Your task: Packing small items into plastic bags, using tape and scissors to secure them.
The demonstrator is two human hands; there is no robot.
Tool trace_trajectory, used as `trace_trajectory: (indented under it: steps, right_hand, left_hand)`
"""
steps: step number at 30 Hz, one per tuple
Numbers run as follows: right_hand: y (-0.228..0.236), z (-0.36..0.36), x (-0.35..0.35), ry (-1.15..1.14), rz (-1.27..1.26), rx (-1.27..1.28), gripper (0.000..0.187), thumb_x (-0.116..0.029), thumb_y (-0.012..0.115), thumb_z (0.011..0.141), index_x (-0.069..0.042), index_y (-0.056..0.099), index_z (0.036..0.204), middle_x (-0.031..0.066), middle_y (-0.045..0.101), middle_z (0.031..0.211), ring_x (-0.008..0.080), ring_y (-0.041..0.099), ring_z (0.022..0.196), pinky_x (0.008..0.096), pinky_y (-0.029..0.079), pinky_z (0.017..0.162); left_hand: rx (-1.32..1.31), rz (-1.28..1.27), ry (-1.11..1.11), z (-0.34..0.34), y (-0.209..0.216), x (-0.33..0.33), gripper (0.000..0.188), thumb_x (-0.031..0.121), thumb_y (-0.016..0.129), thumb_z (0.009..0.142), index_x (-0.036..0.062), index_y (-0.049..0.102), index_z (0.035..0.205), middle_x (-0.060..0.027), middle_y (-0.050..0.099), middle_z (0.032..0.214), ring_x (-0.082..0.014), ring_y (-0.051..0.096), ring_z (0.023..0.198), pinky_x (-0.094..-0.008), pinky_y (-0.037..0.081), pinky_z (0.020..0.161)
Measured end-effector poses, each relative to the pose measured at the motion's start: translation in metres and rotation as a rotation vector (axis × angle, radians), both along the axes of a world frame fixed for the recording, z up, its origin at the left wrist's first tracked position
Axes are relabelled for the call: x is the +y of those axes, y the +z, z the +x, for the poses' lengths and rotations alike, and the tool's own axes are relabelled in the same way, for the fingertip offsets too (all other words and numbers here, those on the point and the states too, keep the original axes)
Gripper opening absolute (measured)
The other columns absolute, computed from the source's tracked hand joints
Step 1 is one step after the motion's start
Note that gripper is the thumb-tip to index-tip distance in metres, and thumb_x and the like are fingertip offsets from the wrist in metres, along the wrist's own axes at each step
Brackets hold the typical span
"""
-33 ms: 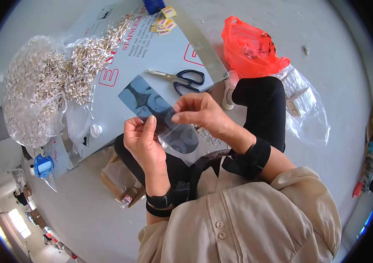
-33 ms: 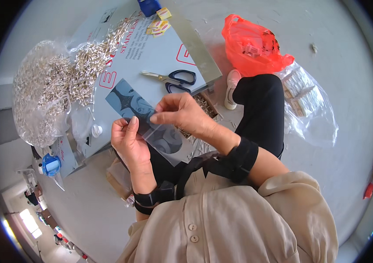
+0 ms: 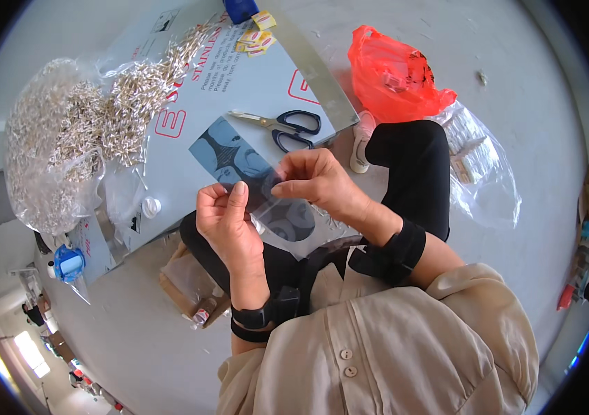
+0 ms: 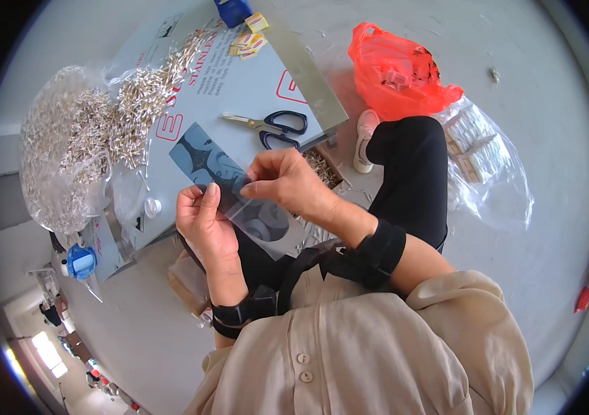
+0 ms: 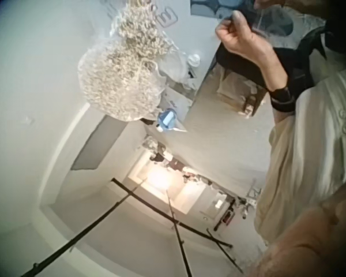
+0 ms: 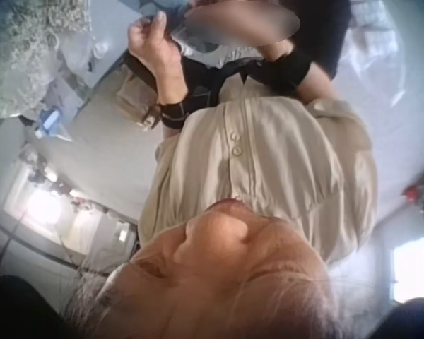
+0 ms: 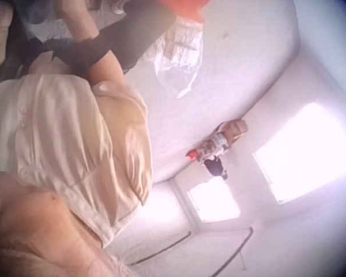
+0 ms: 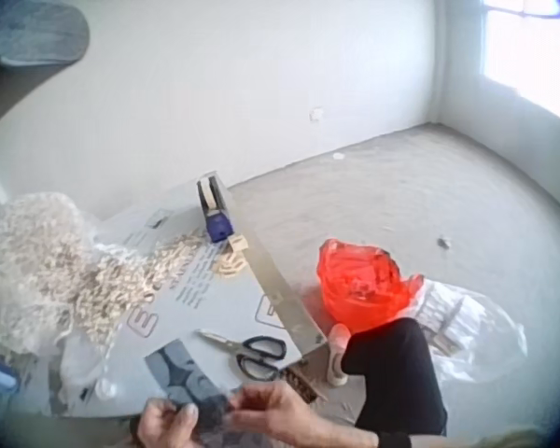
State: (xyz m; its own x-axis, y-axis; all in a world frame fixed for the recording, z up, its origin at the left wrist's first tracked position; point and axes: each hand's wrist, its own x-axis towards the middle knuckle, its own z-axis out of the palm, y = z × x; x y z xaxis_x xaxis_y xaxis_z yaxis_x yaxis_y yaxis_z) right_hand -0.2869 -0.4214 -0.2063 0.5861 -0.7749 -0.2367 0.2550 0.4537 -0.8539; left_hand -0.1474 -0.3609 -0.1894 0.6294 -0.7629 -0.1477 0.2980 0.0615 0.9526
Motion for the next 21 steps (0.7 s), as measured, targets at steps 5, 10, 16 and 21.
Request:
trace_trajectory:
  steps: [5,10,16,21]
  right_hand:
    - [0.0,-0.008,0.006,-0.091,0.003,0.056,0.013,-0.006,0.069,0.076,-0.004,0.057,0.072,-0.0069,0.049,0.065,0.0016,0.041,0.058,0.0194,0.031,0.049]
    - [0.013,-0.017,0.008,-0.06,-0.049,0.105,0.008,-0.004,0.068,0.075,-0.002,0.06,0.076,-0.0053,0.052,0.068,0.0022,0.044,0.062,0.0183,0.034,0.054]
    - [-0.001,-0.036,0.007,0.002,0.44,-0.525,0.013,-0.009,0.065,0.083,0.002,0.064,0.088,0.0046,0.064,0.082,0.0097,0.057,0.068,0.0222,0.046,0.063]
    - [-0.014,-0.03,0.008,-0.053,0.516,-0.51,0.009,-0.009,0.062,0.086,-0.001,0.065,0.088,0.0051,0.064,0.081,0.0111,0.059,0.068,0.0233,0.047,0.061]
  left_hand:
    - [0.262,-0.114,-0.104,-0.017,0.015,-0.001,0.043,0.011,0.07,0.08,-0.0022,0.049,0.115,-0.0075,0.064,0.089,-0.0114,0.056,0.083,-0.0256,0.044,0.081]
    - [0.113,0.04,-0.376,-0.01,0.002,0.006,0.03,0.01,0.07,0.078,-0.0028,0.06,0.103,-0.0087,0.065,0.095,-0.0171,0.061,0.083,-0.0283,0.046,0.081]
    - [0.187,0.02,-0.291,-0.019,0.01,0.005,0.014,-0.002,0.068,0.073,-0.0012,0.065,0.087,-0.0084,0.067,0.084,-0.0167,0.062,0.074,-0.0277,0.049,0.075]
    - [0.224,0.042,-0.348,-0.026,0.013,0.003,0.015,-0.003,0.067,0.072,-0.0037,0.065,0.087,-0.0123,0.067,0.083,-0.0204,0.065,0.072,-0.0318,0.053,0.074]
